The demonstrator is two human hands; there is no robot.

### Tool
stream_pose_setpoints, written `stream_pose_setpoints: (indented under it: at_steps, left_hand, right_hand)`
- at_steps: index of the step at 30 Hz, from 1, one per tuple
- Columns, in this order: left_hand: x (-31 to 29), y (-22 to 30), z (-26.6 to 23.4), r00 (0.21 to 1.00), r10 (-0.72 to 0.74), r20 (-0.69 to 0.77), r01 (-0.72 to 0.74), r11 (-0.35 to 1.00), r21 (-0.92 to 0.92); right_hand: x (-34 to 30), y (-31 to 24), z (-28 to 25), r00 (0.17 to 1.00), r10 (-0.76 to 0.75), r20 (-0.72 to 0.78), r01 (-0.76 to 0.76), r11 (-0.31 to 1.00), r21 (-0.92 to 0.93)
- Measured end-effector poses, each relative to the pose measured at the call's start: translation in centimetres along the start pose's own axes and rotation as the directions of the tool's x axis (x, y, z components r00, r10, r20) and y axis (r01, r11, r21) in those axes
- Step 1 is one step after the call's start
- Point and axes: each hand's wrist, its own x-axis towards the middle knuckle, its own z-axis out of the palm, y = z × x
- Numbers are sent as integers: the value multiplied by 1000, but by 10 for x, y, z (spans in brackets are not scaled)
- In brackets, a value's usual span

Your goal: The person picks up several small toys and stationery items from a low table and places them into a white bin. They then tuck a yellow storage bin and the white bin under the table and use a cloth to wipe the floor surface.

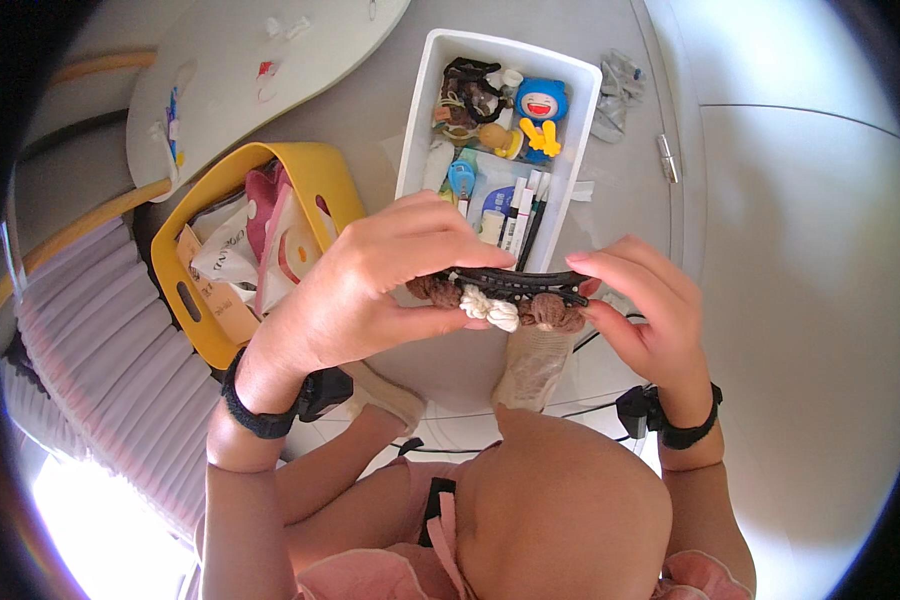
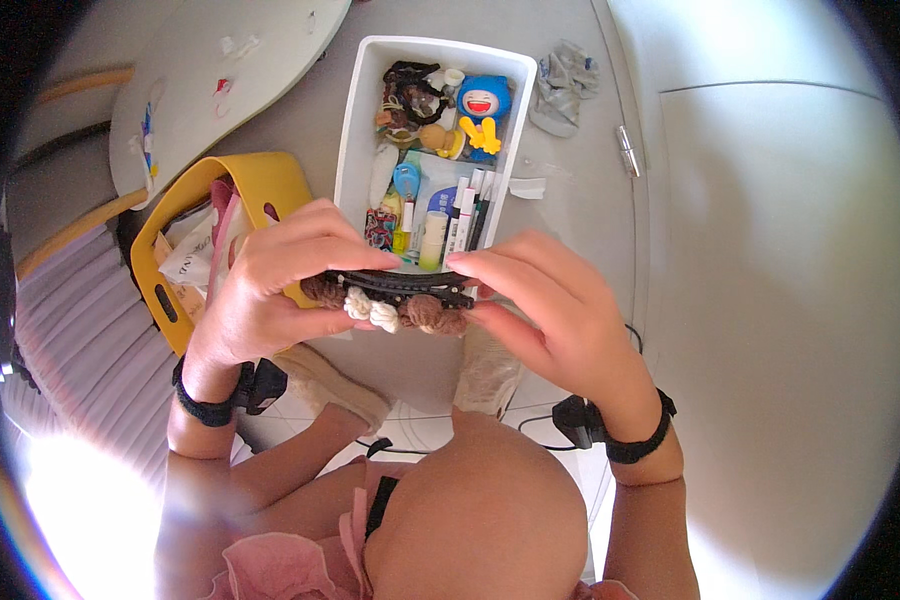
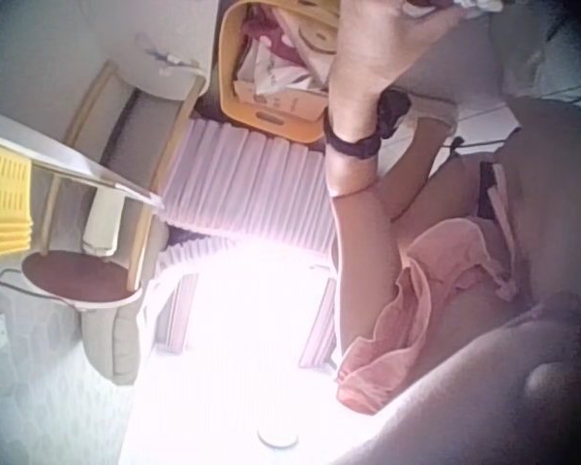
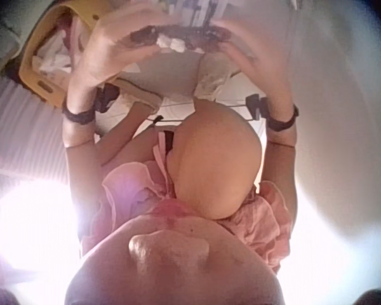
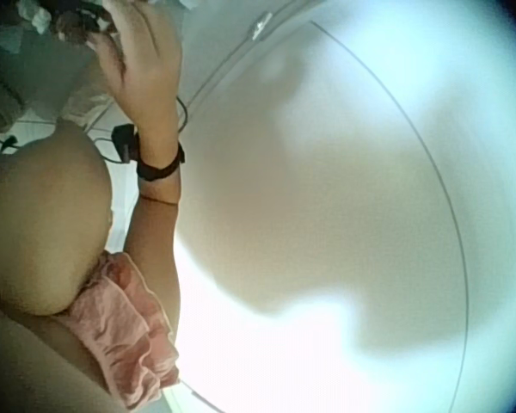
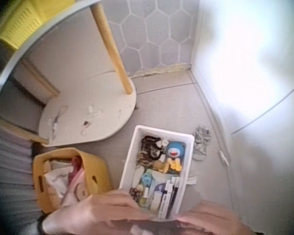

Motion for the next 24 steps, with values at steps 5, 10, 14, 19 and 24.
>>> stream_pose_setpoints:
  at_steps: [5, 10, 14, 19, 24]
  left_hand:
    - [-7, -4, 0, 996, -78, -51, 70, 985, -155]
    - [-15, -9, 7, 960, -278, -27, 211, 786, -581]
    - [-18, -6, 11, 923, -385, 6, 268, 631, -728]
    - [-16, 0, 8, 916, -402, 7, 323, 726, -607]
    - [-21, 9, 7, 925, -380, -6, 255, 632, -732]
  right_hand:
    - [-3, 0, 3, 997, -61, -48, 57, 995, -81]
    - [-6, 2, 6, 980, -168, -104, 152, 977, -146]
    - [-7, 1, 6, 970, -226, -93, 203, 957, -206]
    - [-5, 0, 4, 946, -318, -56, 299, 929, -219]
    - [-6, -3, 4, 937, -348, -35, 321, 893, -315]
